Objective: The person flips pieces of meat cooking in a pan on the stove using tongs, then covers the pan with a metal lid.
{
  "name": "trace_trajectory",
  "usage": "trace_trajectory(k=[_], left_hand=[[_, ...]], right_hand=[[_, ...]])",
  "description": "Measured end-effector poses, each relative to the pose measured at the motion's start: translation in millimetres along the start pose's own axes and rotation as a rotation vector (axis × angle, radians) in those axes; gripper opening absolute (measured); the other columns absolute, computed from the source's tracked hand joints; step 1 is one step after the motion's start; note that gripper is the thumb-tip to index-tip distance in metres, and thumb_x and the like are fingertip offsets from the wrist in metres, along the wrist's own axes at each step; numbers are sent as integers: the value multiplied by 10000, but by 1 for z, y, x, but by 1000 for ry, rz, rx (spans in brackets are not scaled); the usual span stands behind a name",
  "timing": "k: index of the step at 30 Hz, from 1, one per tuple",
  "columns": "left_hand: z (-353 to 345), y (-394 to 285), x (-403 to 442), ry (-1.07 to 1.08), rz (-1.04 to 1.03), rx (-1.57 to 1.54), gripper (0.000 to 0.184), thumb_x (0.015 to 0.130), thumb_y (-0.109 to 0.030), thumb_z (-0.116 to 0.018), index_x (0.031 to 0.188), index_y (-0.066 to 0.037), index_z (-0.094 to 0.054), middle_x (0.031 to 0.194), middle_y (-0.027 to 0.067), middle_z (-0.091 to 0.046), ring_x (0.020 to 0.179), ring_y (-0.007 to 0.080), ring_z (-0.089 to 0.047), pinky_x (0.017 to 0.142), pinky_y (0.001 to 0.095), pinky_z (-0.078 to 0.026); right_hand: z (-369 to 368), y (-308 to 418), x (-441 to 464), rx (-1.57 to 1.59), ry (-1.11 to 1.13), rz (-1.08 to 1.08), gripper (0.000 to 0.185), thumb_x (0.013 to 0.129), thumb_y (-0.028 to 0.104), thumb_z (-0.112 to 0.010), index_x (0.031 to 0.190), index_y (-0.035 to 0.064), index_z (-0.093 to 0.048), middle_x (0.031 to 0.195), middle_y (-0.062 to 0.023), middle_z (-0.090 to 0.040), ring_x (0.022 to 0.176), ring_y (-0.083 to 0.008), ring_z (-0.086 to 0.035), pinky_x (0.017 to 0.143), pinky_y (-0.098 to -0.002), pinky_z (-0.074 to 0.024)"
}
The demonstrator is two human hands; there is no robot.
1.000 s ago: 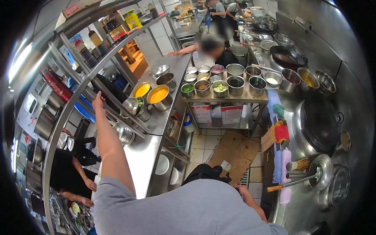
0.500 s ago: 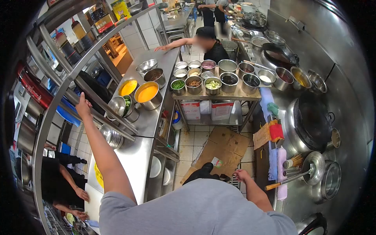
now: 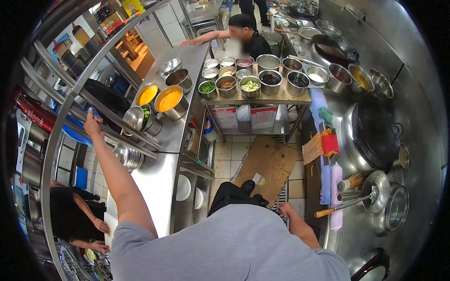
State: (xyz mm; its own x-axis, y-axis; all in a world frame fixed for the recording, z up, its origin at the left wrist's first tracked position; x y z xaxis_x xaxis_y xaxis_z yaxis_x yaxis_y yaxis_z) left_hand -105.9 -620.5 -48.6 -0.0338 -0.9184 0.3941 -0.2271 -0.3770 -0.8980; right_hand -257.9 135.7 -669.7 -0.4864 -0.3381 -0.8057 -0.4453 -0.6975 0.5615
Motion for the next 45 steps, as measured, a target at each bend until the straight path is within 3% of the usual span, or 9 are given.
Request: trace_trajectory(k=[3, 5, 10, 12, 18, 24, 25, 34, 45], left_hand=[[0, -4, -4, -18, -1, 14, 304, 787, -242, -621, 576, -81, -473, 456, -8, -397, 385, 89, -381, 384, 239, -329], [-2, 1, -3, -7, 25, 15, 302, 787, -251, -616, 579, -82, -475, 460, -8, -398, 388, 90, -384, 386, 241, -330], [3, 14, 12, 26, 49, 0, 298, 788, -273, -604, 589, -83, -488, 483, -6, -405, 404, 90, -400, 391, 242, -339], [0, 8, 4, 24, 55, -2, 297, 781, -270, -609, 586, -80, -489, 486, -1, -418, 406, 92, -407, 395, 242, -347], [4, 2, 3, -33, 8, 82, 296, 765, -267, -623, 577, -78, -494, 471, 3, -420, 392, 102, -415, 387, 247, -349], [2, 1, 0, -36, 6, 33, 288, 777, -246, -625, 583, -84, -487, 458, -2, -406, 385, 98, -401, 376, 238, -331], [3, 1, -1, -35, -4, 24, 284, 783, -238, -625, 589, -83, -487, 458, -2, -403, 383, 97, -393, 374, 237, -325], [2, 3, 0, -26, -16, -23, 285, 790, -222, -629, 595, -60, -499, 465, -7, -387, 394, 85, -362, 393, 238, -308], [1, 0, -3, -8, -6, 3, 328, 788, -236, -630, 553, -98, -448, 459, -7, -397, 391, 89, -385, 384, 240, -322]], right_hand=[[-6, -19, 6, -154, 88, 107, 130, 790, 162, -558, 832, 55, -617, 573, -31, -523, 434, -156, -468, 364, -290, -373], [-2, -56, 28, 105, 23, -79, 135, 800, 148, -523, 846, 65, -619, 576, -32, -522, 417, -154, -454, 327, -284, -337], [15, -41, 13, 236, -13, -121, 154, 803, 126, -491, 875, 66, -613, 588, -33, -524, 439, -147, -461, 355, -297, -350], [23, -35, 17, 26, 5, -77, 146, 840, 150, -470, 855, 85, -600, 605, -23, -531, 452, -122, -459, 357, -278, -356], [41, 12, 7, -29, -47, -48, 149, 847, 152, -457, 876, 113, -598, 592, 7, -524, 420, -93, -432, 341, -254, -315], [34, 31, -8, 141, -108, -44, 132, 851, 172, -481, 833, 130, -605, 585, 16, -514, 432, -85, -412, 354, -249, -288], [29, 29, -7, 127, -77, -31, 185, 839, 99, -455, 899, 90, -629, 681, -37, -586, 523, -115, -489, 430, -257, -379], [23, -43, 2, 36, -27, -5, 196, 810, 66, -431, 904, 80, -602, 605, -19, -538, 411, -103, -435, 347, -270, -349], [40, -13, -22, -54, -104, -24, 191, 822, 86, -429, 913, 96, -596, 610, -4, -532, 422, -103, -433, 344, -257, -345]])
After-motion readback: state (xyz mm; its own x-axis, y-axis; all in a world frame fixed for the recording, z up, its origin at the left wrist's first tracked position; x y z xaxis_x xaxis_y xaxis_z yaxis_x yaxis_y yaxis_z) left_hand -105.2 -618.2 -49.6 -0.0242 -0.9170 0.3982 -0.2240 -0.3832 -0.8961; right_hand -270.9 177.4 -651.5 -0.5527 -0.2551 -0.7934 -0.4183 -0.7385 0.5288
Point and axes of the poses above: each hand's wrist, its own x-axis towards the middle knuckle, its own z-axis out of the back of the hand, y = z × x, the point moved 9 cm from there along x, towards the middle knuckle
